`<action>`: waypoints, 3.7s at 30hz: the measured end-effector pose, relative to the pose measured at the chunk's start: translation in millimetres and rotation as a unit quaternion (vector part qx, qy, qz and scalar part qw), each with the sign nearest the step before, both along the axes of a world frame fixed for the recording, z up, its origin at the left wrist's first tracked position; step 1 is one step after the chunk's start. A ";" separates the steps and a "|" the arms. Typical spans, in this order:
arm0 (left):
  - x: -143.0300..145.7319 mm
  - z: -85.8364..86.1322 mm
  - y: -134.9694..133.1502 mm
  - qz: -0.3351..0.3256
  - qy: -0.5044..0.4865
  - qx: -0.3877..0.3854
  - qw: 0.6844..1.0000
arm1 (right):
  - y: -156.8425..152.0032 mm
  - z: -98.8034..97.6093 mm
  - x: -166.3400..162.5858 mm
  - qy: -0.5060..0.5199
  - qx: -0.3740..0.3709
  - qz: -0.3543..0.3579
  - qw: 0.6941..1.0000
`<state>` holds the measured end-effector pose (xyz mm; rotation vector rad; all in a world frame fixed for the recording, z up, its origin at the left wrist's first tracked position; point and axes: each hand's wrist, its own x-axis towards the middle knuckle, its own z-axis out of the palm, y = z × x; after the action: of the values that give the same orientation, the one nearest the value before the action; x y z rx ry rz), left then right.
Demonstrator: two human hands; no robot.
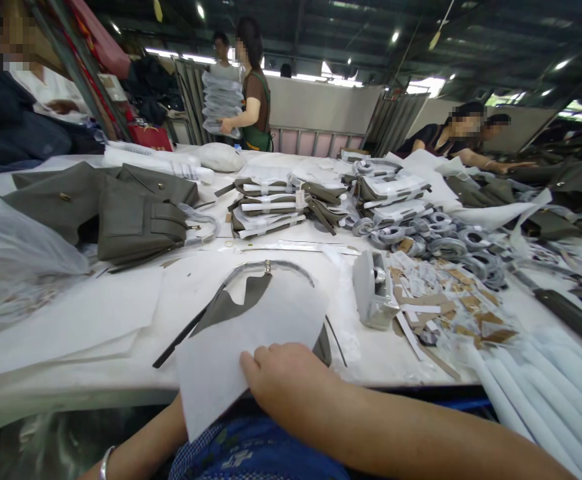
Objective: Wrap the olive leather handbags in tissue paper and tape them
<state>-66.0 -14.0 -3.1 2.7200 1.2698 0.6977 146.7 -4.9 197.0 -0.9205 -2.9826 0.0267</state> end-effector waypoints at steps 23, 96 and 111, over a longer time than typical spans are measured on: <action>3.6 42.4 -1.8 -0.006 0.088 -0.022 0.996 | 36.8 -78.9 21.5 0.011 -0.088 -0.102 0.991; 9.3 51.9 32.1 0.012 0.114 -0.032 0.993 | 54.8 -134.5 43.8 0.196 -0.146 -0.006 0.970; -9.5 59.6 42.2 -0.044 0.170 -0.008 0.984 | 60.1 -119.4 48.4 0.061 -0.153 -0.020 0.986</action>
<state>-75.6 28.2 56.5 2.9497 1.1920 0.2183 195.0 55.2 77.6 -0.9629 -2.8918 0.5329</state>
